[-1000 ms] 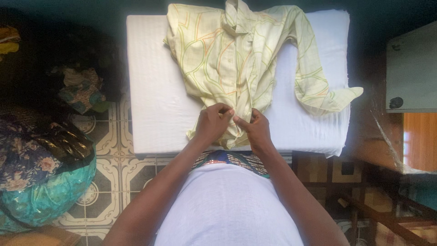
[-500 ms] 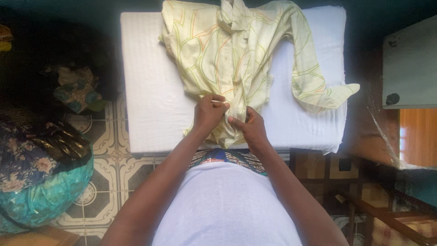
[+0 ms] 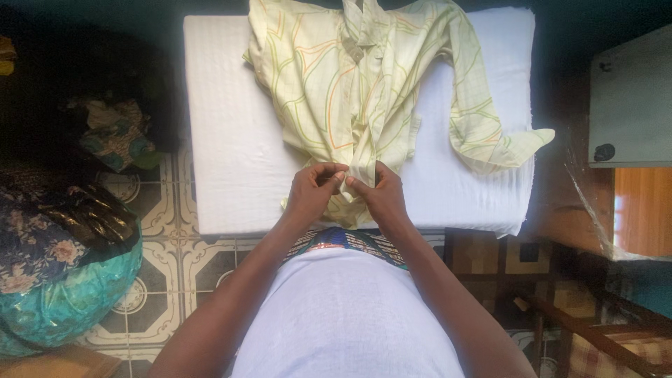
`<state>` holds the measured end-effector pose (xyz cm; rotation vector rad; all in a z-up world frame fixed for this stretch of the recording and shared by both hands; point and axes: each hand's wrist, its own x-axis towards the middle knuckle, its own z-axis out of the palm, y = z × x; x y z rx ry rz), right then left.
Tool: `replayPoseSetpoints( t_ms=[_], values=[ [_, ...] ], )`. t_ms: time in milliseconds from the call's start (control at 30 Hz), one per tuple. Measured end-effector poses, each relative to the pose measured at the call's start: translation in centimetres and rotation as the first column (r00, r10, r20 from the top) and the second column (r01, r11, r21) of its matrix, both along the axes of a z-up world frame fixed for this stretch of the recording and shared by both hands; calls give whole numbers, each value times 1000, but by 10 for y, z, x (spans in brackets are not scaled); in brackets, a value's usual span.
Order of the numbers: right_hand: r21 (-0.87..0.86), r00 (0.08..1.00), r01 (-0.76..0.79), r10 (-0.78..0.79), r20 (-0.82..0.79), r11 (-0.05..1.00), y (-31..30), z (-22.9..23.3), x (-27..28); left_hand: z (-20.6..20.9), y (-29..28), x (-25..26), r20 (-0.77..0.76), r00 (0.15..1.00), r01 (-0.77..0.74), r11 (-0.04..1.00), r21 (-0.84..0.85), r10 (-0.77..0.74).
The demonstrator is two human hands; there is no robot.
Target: The person is folding a yellow patterned shirt on a white surface by hand, smoothing the fabric with their hands and aligning the sleeves and collar.
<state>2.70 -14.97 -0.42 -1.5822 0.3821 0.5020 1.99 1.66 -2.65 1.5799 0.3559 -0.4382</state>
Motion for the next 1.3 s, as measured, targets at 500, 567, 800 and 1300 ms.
replayPoseSetpoints(
  t_ms=[500,567,800,1300],
  values=[
    [357,994,87,-57,-93,930,-10,-33,-10,-3,-6,-4,-10,999,-41,987,155,43],
    [270,993,106,-90,-72,957,-14,-37,-8,-5,-7,-6,82,995,-66,972,224,48],
    [384,959,285,-266,-104,878,-43,-19,-5,18,0,-4,239,967,-163,927,337,83],
    [377,913,407,-374,-161,832,-33,-3,3,35,-11,4,185,983,-59,957,285,5]
  ],
)
